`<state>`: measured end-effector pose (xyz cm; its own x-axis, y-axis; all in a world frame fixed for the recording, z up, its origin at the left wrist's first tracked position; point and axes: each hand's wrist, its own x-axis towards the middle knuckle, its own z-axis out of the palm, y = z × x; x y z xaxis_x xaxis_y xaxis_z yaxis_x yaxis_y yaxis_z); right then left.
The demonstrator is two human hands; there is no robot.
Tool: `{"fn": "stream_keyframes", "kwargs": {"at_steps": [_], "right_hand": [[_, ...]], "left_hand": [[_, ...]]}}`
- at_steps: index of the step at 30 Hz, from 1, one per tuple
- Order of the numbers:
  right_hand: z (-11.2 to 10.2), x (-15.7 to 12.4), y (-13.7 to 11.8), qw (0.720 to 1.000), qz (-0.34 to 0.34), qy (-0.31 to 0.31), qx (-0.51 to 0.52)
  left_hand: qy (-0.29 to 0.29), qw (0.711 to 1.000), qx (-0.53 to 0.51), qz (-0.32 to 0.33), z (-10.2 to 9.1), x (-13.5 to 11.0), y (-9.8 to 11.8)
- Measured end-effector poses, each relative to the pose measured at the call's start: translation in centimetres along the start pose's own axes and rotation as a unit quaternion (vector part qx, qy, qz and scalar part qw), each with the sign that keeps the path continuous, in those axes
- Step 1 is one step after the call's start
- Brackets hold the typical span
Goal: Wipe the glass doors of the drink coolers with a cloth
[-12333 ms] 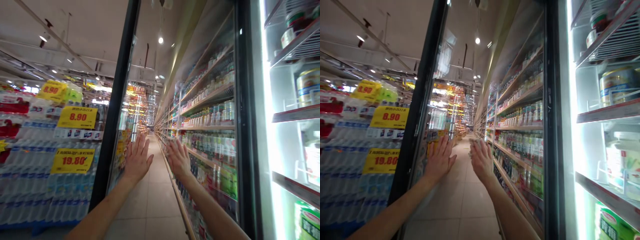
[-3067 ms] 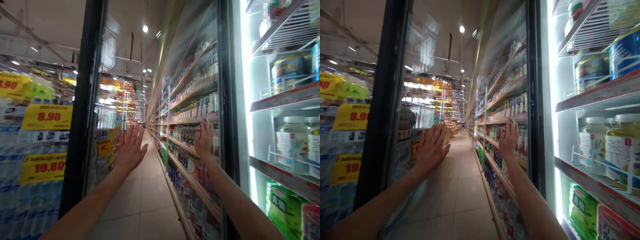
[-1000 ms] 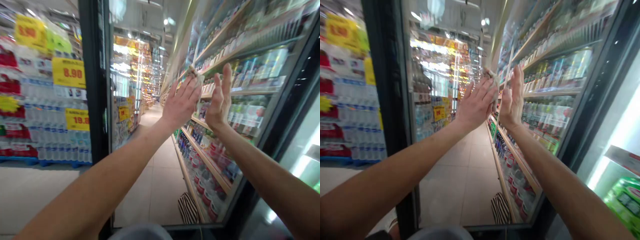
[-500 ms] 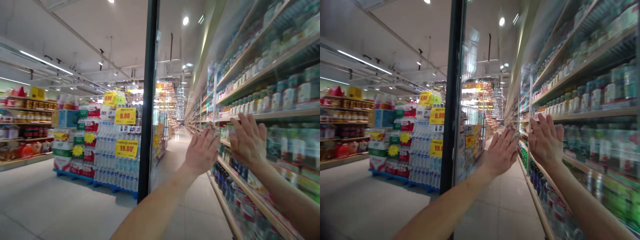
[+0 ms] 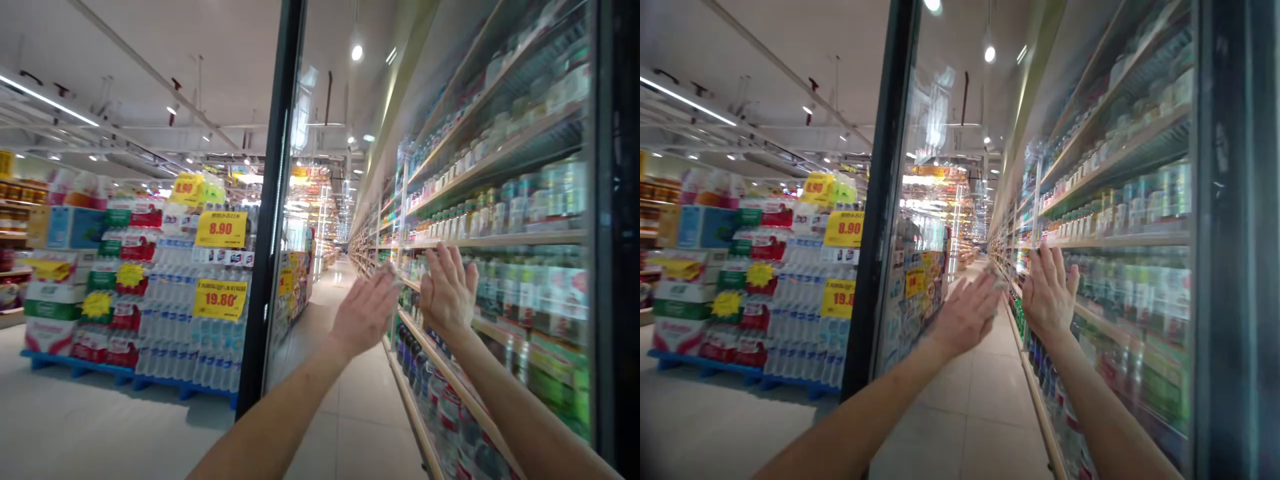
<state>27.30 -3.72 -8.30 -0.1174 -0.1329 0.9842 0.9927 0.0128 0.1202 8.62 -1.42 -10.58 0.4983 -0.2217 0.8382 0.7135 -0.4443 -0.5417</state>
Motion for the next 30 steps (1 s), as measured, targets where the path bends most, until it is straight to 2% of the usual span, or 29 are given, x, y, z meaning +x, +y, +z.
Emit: {"fn": "stream_keyframes", "kwargs": {"at_steps": [3, 4, 5, 7, 9, 10, 11, 12, 15, 16, 17, 20, 21, 22, 24, 26, 27, 28, 30], "right_hand": [[0.1, -0.2, 0.1, 1.0, 0.0, -0.001, 0.001], [0.2, -0.2, 0.1, 1.0, 0.003, -0.003, 0.0], [0.1, -0.2, 0.1, 1.0, 0.007, -0.006, 0.0], [0.1, -0.2, 0.1, 1.0, 0.011, -0.015, 0.0], [-0.1, -0.1, 0.1, 1.0, 0.012, -0.021, 0.003], [-0.2, 0.0, 0.1, 1.0, 0.014, -0.023, 0.005], [-0.2, 0.0, 0.1, 1.0, 0.015, -0.023, 0.008], [-0.3, 0.0, 0.0, 1.0, 0.017, -0.022, 0.011], [-0.4, 0.1, 0.0, 0.999, 0.023, -0.021, 0.018], [-0.4, 0.1, 0.0, 0.999, 0.025, -0.022, 0.02], [-0.4, 0.1, 0.0, 0.999, 0.027, -0.023, 0.021], [-0.4, 0.1, 0.1, 0.998, 0.033, -0.034, 0.029], [-0.4, 0.1, 0.1, 0.998, 0.034, -0.037, 0.032], [-0.4, 0.1, 0.1, 0.998, 0.034, -0.041, 0.034], [-0.3, 0.1, 0.2, 0.998, 0.036, -0.045, 0.035], [-0.2, 0.1, 0.2, 0.998, 0.037, -0.046, 0.033], [-0.1, 0.1, 0.2, 0.998, 0.038, -0.046, 0.031], [0.0, 0.1, 0.2, 0.998, 0.037, -0.045, 0.028], [0.2, 0.1, 0.3, 0.998, 0.034, -0.041, 0.022]], "left_hand": [[0.042, 0.982, 0.038, -0.179, -0.6, 0.6, -2.3], [0.05, 0.976, 0.041, -0.206, -0.7, 0.6, -2.6], [0.05, 0.979, 0.037, -0.194, -0.6, 0.6, -2.4], [0.029, 0.997, 0.005, -0.065, -0.2, 0.3, -1.1], [0.002, 0.997, -0.028, 0.075, 0.0, 0.0, 0.2], [-0.009, 0.994, -0.035, 0.101, 0.0, -0.2, 0.4], [-0.015, 0.995, -0.037, 0.091, -0.1, -0.2, 0.2], [-0.013, 0.998, -0.033, 0.046, -0.3, -0.3, -0.3], [0.03, 0.988, -0.008, -0.15, -0.8, -0.3, -2.0], [0.037, 0.985, -0.007, -0.171, -0.9, -0.5, -1.9], [0.029, 0.989, -0.014, -0.147, -0.8, -0.7, -1.5], [-0.032, 0.995, -0.068, 0.058, -0.5, -1.9, 0.5], [-0.043, 0.99, -0.083, 0.105, -0.4, -2.2, 0.9], [-0.045, 0.988, -0.089, 0.118, -0.4, -2.4, 0.9], [-0.02, 0.996, -0.075, 0.047, -0.5, -2.6, 0.0], [0.025, 0.995, -0.039, -0.092, -0.6, -2.7, -1.2], [0.035, 0.991, -0.029, -0.128, -0.7, -2.8, -1.6], [0.032, 0.992, -0.029, -0.121, -0.7, -3.0, -1.7], [-0.001, 0.999, -0.051, -0.016, -0.8, -3.6, -1.4]]}}
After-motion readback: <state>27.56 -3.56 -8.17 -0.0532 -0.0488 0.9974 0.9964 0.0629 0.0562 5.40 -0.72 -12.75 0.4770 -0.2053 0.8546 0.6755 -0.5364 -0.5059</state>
